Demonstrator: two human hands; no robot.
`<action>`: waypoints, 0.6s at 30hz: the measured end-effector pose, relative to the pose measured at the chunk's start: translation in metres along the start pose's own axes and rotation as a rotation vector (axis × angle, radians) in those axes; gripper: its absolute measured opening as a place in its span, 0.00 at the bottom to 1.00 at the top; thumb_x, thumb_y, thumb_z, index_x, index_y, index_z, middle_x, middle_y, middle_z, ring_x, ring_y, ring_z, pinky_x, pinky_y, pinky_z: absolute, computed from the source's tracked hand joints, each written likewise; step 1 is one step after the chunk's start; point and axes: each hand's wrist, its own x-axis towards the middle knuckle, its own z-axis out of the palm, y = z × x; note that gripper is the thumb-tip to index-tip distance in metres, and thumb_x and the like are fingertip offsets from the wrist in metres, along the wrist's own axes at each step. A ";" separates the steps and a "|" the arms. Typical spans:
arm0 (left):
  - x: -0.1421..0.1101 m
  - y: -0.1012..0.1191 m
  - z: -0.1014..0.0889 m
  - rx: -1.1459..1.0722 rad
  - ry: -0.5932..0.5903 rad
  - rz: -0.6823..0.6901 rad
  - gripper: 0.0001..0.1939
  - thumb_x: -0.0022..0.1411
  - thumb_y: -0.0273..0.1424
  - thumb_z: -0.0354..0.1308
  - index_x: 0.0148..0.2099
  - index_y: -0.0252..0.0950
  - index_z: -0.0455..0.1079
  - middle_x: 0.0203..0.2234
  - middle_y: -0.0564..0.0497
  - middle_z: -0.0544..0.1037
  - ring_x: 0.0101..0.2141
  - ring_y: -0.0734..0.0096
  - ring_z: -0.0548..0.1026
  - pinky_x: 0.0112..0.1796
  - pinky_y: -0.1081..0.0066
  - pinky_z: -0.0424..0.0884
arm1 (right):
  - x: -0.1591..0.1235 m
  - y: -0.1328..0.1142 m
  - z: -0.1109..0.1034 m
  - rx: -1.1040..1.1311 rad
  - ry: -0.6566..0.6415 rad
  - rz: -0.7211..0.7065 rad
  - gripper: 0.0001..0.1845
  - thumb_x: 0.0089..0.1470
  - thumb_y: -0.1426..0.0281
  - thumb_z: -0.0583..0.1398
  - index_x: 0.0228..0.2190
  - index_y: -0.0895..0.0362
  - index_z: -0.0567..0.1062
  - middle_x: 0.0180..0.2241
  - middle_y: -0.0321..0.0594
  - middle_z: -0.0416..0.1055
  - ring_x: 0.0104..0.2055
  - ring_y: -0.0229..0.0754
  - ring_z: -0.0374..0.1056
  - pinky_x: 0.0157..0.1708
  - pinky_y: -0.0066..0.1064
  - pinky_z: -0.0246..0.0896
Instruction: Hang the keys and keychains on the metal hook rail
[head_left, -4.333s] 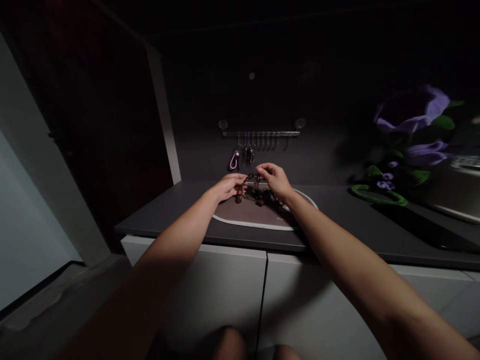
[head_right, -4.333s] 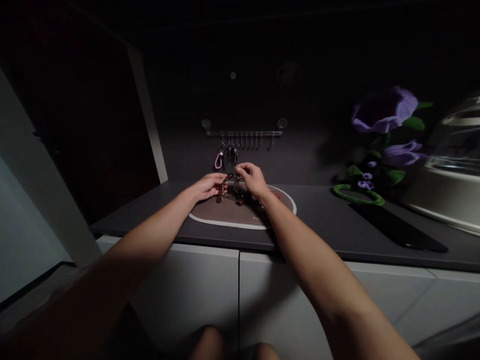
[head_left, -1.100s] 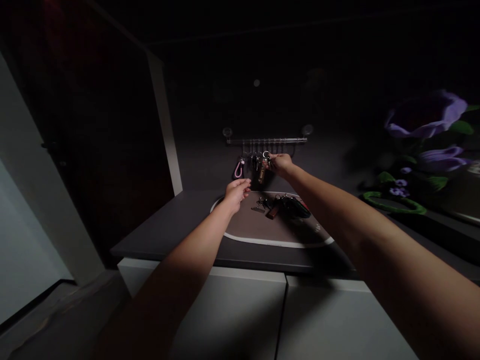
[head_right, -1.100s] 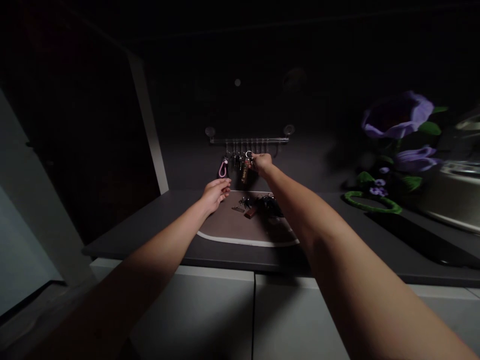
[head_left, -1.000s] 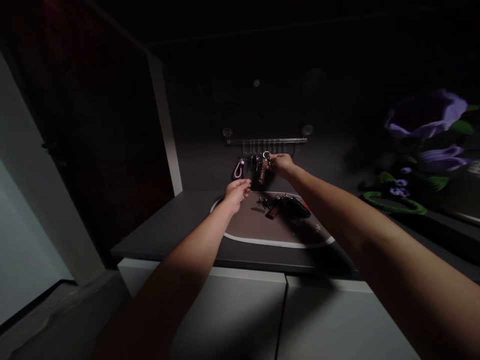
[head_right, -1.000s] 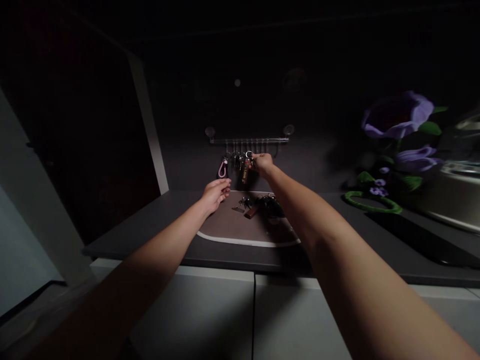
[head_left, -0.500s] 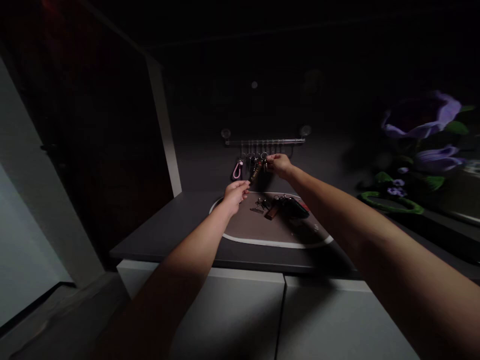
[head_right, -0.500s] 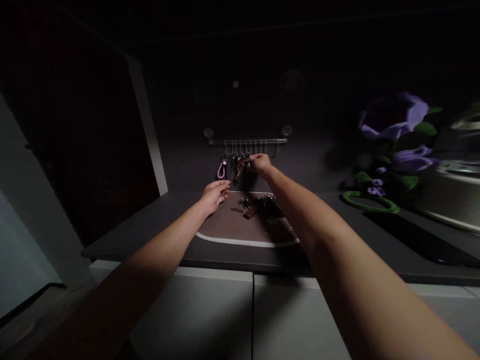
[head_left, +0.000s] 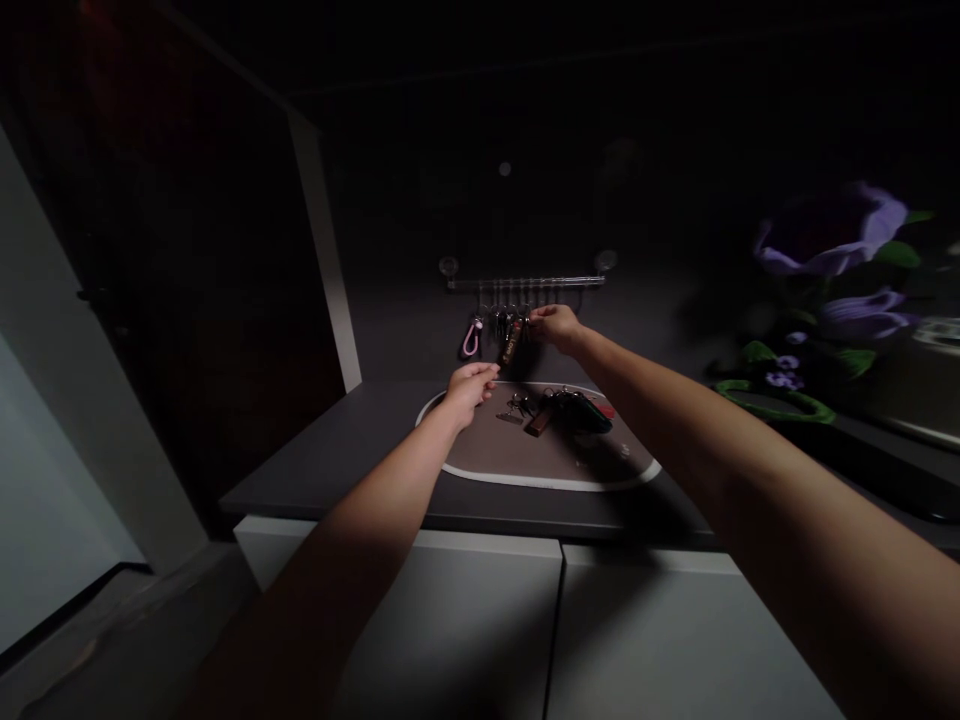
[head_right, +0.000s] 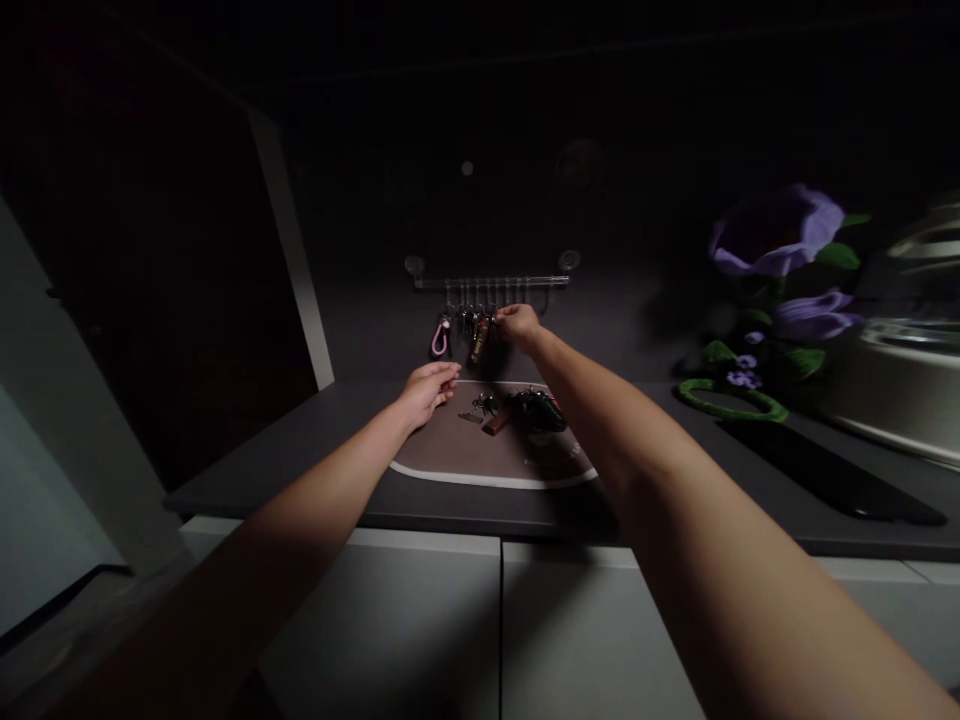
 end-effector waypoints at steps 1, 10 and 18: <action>0.000 -0.001 0.000 0.005 -0.004 0.001 0.05 0.49 0.27 0.61 0.31 0.32 0.70 0.23 0.54 0.70 0.20 0.86 0.65 0.22 0.81 0.59 | -0.001 -0.001 -0.001 -0.010 -0.009 0.004 0.12 0.50 0.82 0.53 0.19 0.60 0.63 0.14 0.33 0.62 0.17 0.28 0.57 0.21 0.21 0.55; 0.001 -0.005 -0.001 0.034 -0.003 0.016 0.07 0.47 0.28 0.62 0.30 0.32 0.69 0.22 0.55 0.70 0.20 0.85 0.65 0.22 0.81 0.59 | -0.006 -0.004 -0.006 -0.036 0.046 0.030 0.05 0.50 0.82 0.56 0.26 0.62 0.66 0.19 0.34 0.64 0.19 0.28 0.59 0.23 0.21 0.58; -0.004 -0.004 0.001 0.179 -0.003 0.063 0.03 0.49 0.26 0.59 0.30 0.32 0.70 0.21 0.54 0.70 0.20 0.84 0.66 0.21 0.81 0.59 | -0.028 -0.012 -0.011 0.027 0.046 0.052 0.05 0.50 0.82 0.56 0.27 0.61 0.66 0.20 0.34 0.65 0.18 0.27 0.58 0.23 0.23 0.58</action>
